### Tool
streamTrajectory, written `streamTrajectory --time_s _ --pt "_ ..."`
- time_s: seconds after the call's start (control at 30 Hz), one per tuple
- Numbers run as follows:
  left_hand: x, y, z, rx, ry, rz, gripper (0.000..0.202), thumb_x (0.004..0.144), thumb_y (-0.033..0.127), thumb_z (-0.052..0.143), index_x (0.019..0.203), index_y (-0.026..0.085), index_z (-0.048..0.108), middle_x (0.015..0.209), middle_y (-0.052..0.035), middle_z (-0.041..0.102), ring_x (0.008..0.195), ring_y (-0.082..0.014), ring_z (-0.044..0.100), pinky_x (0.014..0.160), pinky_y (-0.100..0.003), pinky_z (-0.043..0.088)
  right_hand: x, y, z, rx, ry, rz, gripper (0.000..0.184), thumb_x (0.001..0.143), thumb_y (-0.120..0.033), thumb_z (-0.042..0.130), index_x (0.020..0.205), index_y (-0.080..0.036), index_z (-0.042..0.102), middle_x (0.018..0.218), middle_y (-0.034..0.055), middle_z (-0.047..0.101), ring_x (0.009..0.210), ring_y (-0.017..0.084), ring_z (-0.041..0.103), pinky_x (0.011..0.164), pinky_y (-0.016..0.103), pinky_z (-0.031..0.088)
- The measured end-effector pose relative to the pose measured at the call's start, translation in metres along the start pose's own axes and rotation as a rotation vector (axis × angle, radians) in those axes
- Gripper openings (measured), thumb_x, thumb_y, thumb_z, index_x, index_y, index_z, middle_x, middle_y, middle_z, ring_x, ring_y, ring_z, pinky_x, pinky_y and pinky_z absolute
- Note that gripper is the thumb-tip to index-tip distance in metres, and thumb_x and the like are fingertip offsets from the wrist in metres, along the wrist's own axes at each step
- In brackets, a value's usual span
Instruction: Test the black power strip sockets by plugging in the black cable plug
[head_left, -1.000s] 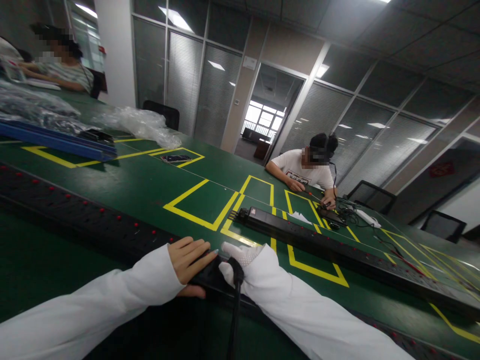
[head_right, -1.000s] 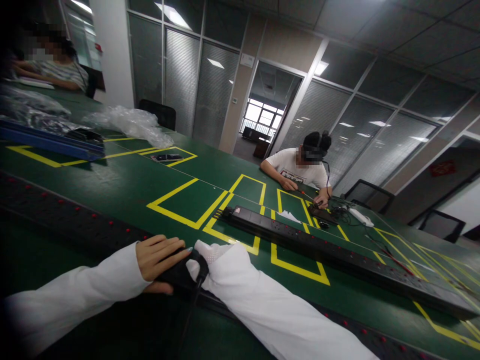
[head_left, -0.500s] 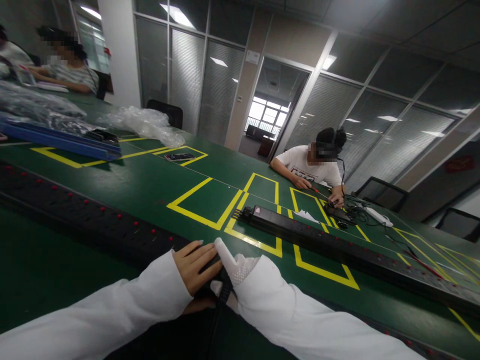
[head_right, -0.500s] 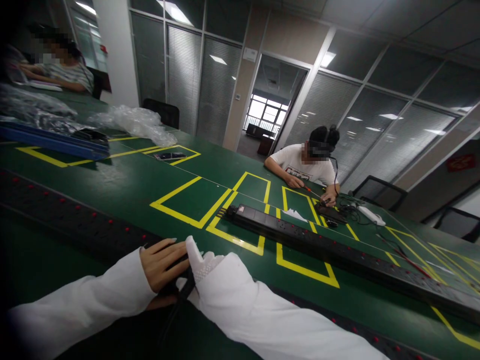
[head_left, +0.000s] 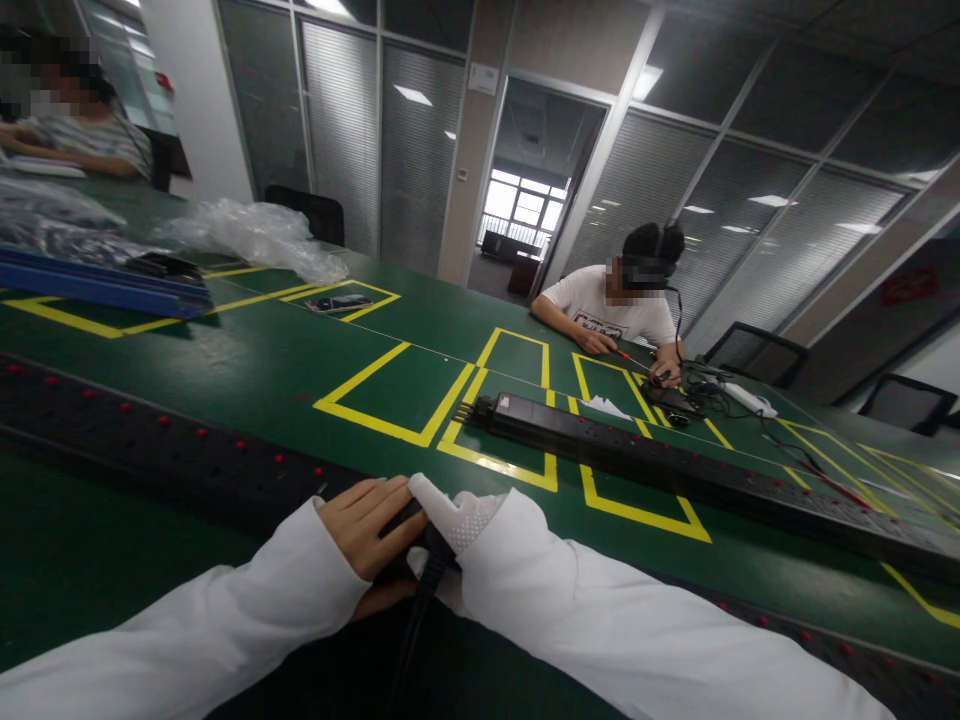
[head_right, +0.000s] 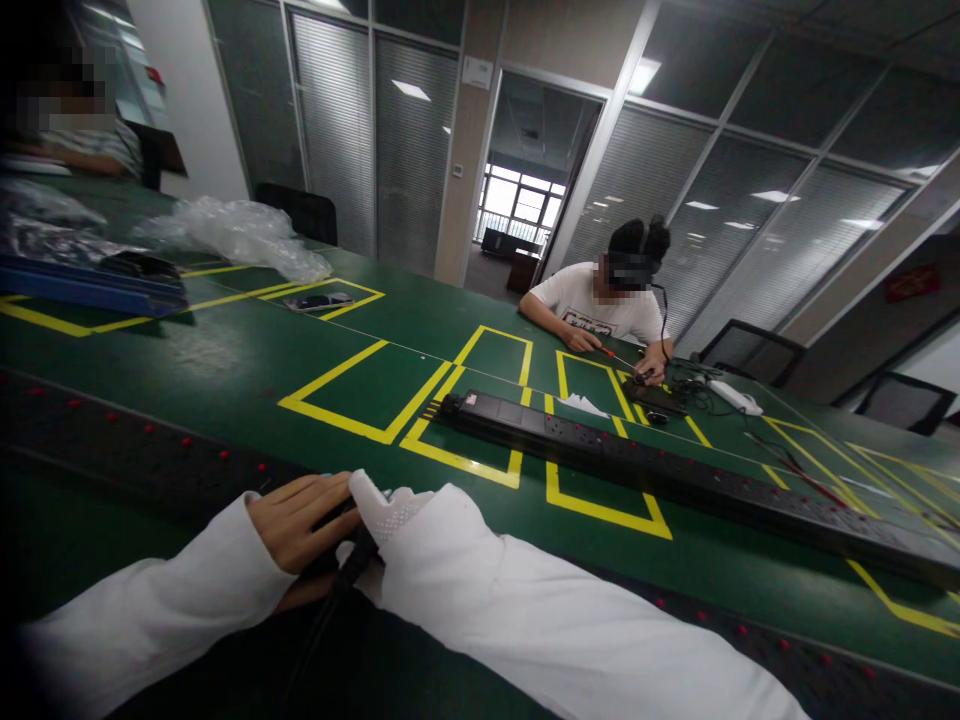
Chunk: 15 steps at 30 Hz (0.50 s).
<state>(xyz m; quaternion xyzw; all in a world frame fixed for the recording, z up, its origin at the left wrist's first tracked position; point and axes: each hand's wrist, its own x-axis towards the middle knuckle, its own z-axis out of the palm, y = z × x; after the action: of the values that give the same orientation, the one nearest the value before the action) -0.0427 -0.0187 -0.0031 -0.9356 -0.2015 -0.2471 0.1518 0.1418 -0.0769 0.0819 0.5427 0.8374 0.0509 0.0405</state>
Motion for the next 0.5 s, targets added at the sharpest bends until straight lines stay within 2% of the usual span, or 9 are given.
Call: streamTrajectory --time_s 0.2,0.5 --pt "0.0012 -0.0004 -0.0014 -0.004 0.028 0.008 0.048 0.076 0.038 0.055 0.118 0.015 0.053 0.120 -0.0185 0.055 0.109 -0.0340 0.052 0.089 -0.049 0.044 0.0002 -0.0016 0.0003 0.028 -0.007 0.008 0.071 0.083 -0.050 0.045 0.145 -0.029 0.016 0.089 0.0054 0.064 0.065 0.021 0.062 0.060 0.031 0.046" --pt "0.0013 -0.0012 -0.0030 0.020 0.000 0.011 0.054 0.074 0.038 0.058 0.121 0.014 0.049 0.121 -0.0191 0.054 0.109 -0.0345 0.052 0.089 -0.049 0.044 0.0009 -0.0004 0.0031 0.041 -0.022 0.001 0.070 0.085 -0.053 0.042 0.144 -0.024 0.019 0.097 0.0107 0.064 0.072 0.023 0.063 0.063 0.032 0.046"
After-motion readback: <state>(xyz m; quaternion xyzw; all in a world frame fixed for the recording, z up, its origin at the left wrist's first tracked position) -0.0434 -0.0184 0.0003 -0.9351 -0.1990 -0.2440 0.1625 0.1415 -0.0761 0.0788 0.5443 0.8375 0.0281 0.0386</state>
